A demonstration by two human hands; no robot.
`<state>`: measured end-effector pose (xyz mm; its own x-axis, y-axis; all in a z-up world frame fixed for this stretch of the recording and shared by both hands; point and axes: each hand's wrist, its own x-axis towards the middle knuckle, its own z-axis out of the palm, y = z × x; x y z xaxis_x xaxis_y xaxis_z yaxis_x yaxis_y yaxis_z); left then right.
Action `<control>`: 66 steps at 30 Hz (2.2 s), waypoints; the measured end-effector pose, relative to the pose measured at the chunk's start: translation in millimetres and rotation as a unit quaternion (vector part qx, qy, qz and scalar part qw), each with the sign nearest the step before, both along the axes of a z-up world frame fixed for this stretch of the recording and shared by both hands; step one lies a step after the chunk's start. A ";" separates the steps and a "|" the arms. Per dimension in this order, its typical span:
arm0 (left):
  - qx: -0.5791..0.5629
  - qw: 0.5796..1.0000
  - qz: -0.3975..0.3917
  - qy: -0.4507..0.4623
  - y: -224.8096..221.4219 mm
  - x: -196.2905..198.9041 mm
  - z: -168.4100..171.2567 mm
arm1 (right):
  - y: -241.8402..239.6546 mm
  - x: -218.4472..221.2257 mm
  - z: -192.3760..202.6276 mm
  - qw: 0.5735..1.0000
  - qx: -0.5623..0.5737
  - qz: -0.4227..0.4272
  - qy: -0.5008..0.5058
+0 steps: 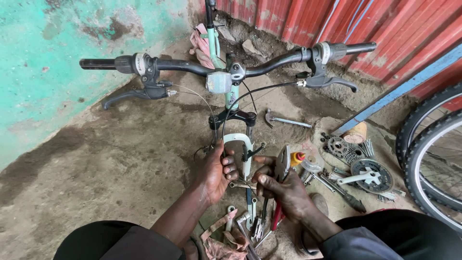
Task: Adjusting and securing the front brake cable of a bicycle using pliers and a multi-tool
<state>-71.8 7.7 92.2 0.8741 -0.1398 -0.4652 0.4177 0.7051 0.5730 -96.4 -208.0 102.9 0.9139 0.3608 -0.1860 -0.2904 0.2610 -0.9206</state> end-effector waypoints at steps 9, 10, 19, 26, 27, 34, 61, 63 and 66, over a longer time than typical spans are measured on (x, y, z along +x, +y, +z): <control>-0.025 1.000 -0.002 -0.016 -3.1 -2.7 6.1 | 32.7 -24.1 -18.5 0.977 0.052 -0.083 0.187; 0.018 1.000 0.004 -0.023 -4.2 -3.8 8.3 | 33.0 -25.0 -23.7 0.981 0.051 -0.087 0.168; 0.157 0.987 0.007 0.020 1.5 1.5 4.0 | 18.5 -7.3 -57.4 0.960 -0.104 -0.128 0.228; 0.279 0.956 -0.079 0.035 -5.8 -1.6 -3.5 | -85.1 24.0 -465.0 0.459 -0.682 0.498 -0.276; 0.279 0.956 -0.079 0.033 -7.6 -0.2 -8.7 | -80.6 15.4 -456.1 0.458 -0.683 0.497 -0.277; 0.269 0.958 -0.101 0.001 -0.6 16.7 -50.7 | -62.8 34.6 -414.2 0.686 -0.658 0.309 -0.033; 0.300 0.953 0.035 -0.023 -36.7 -7.5 20.4 | 35.0 -7.3 -41.2 0.708 -0.598 0.007 -0.376; 0.261 0.963 0.060 -0.020 -37.1 -4.2 17.4 | 30.8 -5.3 -47.3 0.698 -0.610 0.014 -0.375; 0.174 0.973 0.146 -0.031 -25.0 10.0 20.9 | 23.0 -13.9 -59.0 0.707 -0.594 0.019 -0.383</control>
<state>-61.9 -17.3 113.1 0.8805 0.2754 -0.3857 0.1862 0.5474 0.8159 -110.3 -184.9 43.9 0.9044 0.3934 0.1654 0.4266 -0.8234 -0.3741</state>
